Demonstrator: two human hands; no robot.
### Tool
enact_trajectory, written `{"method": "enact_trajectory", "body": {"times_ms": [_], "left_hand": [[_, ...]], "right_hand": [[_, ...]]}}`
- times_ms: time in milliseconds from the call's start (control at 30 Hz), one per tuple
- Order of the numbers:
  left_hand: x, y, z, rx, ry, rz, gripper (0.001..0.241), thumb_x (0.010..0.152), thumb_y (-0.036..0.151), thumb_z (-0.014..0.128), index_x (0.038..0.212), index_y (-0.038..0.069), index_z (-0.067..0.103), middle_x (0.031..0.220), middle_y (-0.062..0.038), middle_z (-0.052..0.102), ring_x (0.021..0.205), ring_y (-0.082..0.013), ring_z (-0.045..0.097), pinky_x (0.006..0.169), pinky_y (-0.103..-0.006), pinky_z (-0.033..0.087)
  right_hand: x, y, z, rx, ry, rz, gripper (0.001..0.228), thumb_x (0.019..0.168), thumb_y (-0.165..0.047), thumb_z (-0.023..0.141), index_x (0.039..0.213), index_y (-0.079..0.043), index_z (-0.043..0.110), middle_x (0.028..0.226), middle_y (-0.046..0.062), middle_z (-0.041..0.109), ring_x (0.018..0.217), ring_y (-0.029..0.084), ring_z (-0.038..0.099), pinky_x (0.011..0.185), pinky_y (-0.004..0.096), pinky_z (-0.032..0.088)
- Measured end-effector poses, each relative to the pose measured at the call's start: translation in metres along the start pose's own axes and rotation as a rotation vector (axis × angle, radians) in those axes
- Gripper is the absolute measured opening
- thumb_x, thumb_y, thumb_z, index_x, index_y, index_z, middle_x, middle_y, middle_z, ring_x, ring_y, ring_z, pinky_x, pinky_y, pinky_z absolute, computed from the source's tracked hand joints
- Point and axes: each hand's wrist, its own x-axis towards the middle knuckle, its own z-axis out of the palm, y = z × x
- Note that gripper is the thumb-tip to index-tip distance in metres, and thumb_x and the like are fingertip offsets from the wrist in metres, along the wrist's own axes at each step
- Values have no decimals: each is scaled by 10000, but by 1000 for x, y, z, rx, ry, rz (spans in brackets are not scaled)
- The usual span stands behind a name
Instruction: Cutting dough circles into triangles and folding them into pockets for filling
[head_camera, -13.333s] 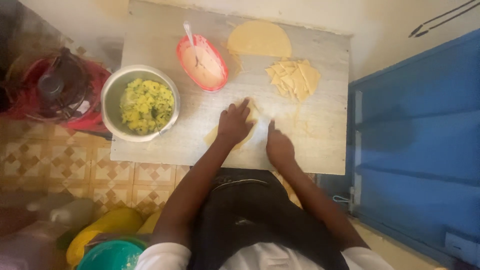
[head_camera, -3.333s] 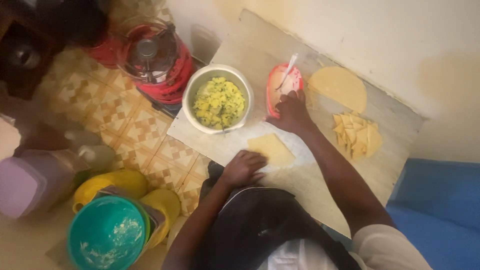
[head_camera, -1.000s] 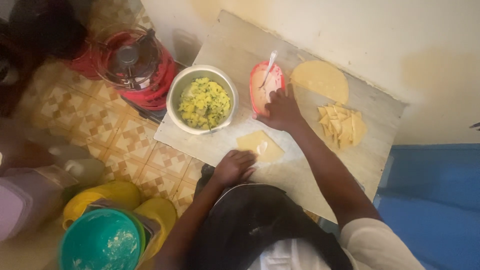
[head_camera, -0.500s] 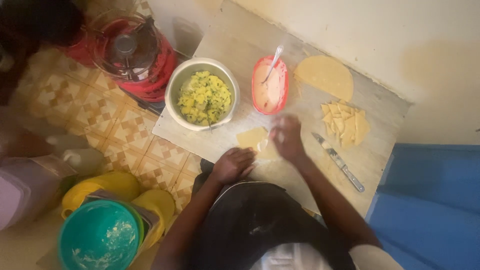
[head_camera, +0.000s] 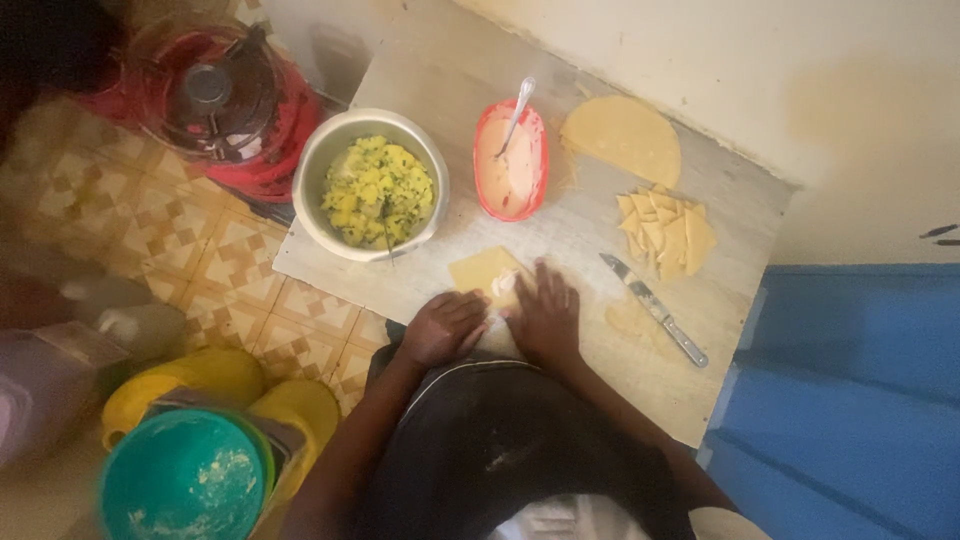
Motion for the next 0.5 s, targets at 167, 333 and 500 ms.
{"method": "enact_trajectory", "body": {"times_ms": [167,333,500], "left_hand": [[5,3,-5,0,-17,-43,161,834,243,594,791,109,673,883,-38,682,918,-193,641,792,-333,479],[0,-1,6,20,0,-29,174,839,266,586,799,120,672,892,-33,681,933,-184,636,809,-328,471],[3,4,-2,29,-10,-49,147,826,240,595,815,119,677,909,-20,682,935,-178,632,819,-326,468]], "right_hand": [[3,7,-7,16,-71,-78,517,791,-547,487,1215,-253,529,1355,128,420,1167,347,435,841,478,379],[-8,4,4,72,-56,-90,494,850,-563,382,1195,-242,529,1340,120,427,1115,343,454,804,461,397],[3,-7,3,3,10,-147,468,808,-549,425,1191,-306,540,1359,74,433,1110,337,472,797,462,401]]}}
